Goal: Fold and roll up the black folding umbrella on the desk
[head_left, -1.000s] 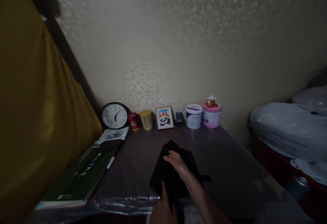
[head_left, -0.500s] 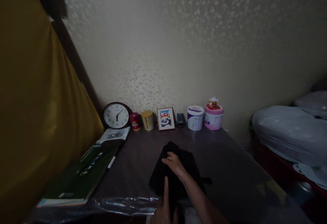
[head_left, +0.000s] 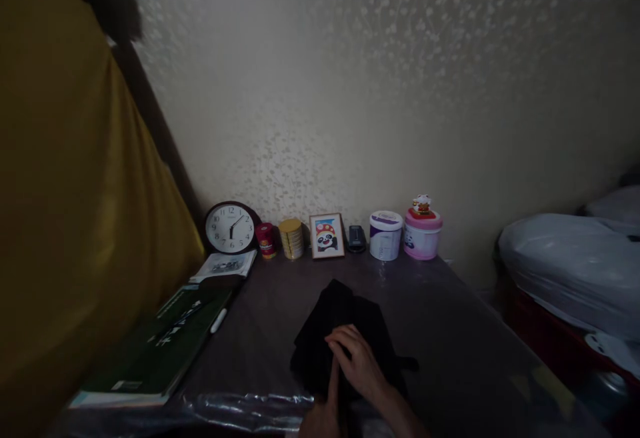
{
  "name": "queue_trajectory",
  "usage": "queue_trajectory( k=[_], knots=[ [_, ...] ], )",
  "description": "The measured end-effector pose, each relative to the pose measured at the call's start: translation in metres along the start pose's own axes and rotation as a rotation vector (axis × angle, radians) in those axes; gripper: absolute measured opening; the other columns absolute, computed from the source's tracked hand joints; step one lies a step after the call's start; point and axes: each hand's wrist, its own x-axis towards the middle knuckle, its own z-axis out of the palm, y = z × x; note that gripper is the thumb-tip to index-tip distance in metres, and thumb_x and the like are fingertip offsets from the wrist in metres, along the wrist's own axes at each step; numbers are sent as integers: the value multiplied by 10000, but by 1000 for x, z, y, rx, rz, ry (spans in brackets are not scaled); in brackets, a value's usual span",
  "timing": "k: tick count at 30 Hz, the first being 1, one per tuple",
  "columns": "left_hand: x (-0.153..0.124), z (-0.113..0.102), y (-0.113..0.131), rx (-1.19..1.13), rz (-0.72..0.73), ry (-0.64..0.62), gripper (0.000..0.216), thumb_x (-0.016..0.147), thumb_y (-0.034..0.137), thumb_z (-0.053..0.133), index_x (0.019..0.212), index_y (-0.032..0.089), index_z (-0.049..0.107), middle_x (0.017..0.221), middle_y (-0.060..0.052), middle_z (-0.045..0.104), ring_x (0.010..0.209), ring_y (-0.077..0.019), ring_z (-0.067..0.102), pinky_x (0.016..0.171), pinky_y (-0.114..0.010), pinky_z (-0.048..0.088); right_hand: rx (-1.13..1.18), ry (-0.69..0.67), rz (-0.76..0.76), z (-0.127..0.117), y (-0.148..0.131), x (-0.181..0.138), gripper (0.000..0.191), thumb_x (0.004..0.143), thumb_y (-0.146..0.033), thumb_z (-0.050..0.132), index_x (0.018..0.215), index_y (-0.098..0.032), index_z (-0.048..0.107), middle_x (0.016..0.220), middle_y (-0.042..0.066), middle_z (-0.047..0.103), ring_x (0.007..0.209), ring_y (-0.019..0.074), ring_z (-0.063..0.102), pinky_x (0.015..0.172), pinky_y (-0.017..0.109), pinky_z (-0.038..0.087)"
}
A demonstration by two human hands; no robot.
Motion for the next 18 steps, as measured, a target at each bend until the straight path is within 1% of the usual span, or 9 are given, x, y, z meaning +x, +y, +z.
queue_trajectory(
  k=[3, 6, 9, 12, 15, 18],
  knots=[
    [7, 6, 0, -17, -31, 1, 704, 812, 98, 314, 1354, 304, -86, 1038, -129, 628, 860, -251, 642, 675, -333, 428, -137, -17, -73, -5, 15, -12, 260, 874, -276, 406, 1029, -252, 614, 1141, 49, 584, 1131, 175, 459, 959, 344, 379],
    [11, 10, -1, -41, -49, -6, 696, 812, 102, 307, 1354, 304, -79, 1048, -122, 632, 854, -242, 642, 666, -322, 431, -231, -44, -107, -4, 34, -2, 310, 880, -307, 395, 1147, -269, 547, 1285, 36, 489, 1233, 180, 363, 1017, 382, 327],
    [13, 10, -1, -72, -83, -4, 658, 823, 108, 277, 1354, 336, -38, 1043, -112, 637, 861, -252, 641, 681, -341, 429, -283, -52, -113, -2, 52, 21, 334, 885, -331, 374, 1167, -254, 535, 1320, 48, 456, 1254, 190, 341, 1028, 411, 303],
    [11, 7, 1, -103, -118, 5, 655, 820, 109, 289, 1353, 357, 0, 1059, -104, 633, 888, -262, 633, 714, -363, 421, -325, -68, -77, -2, 64, 50, 340, 887, -329, 358, 1163, -245, 540, 1331, 49, 446, 1267, 191, 323, 1036, 425, 272],
    [8, 4, 3, -113, -117, 8, 653, 822, 118, 298, 1357, 340, -3, 1070, -115, 625, 893, -253, 631, 716, -354, 419, -364, -107, -2, -4, 71, 75, 349, 890, -303, 342, 1179, -233, 526, 1339, 52, 437, 1272, 185, 316, 1038, 426, 254],
    [6, 2, 4, -122, -104, 21, 646, 826, 140, 307, 1362, 315, -9, 1069, -132, 621, 880, -253, 634, 714, -353, 418, -424, -80, 75, -6, 71, 89, 356, 877, -273, 373, 1202, -214, 505, 1347, 77, 421, 1266, 190, 330, 1049, 436, 210]
  ],
)
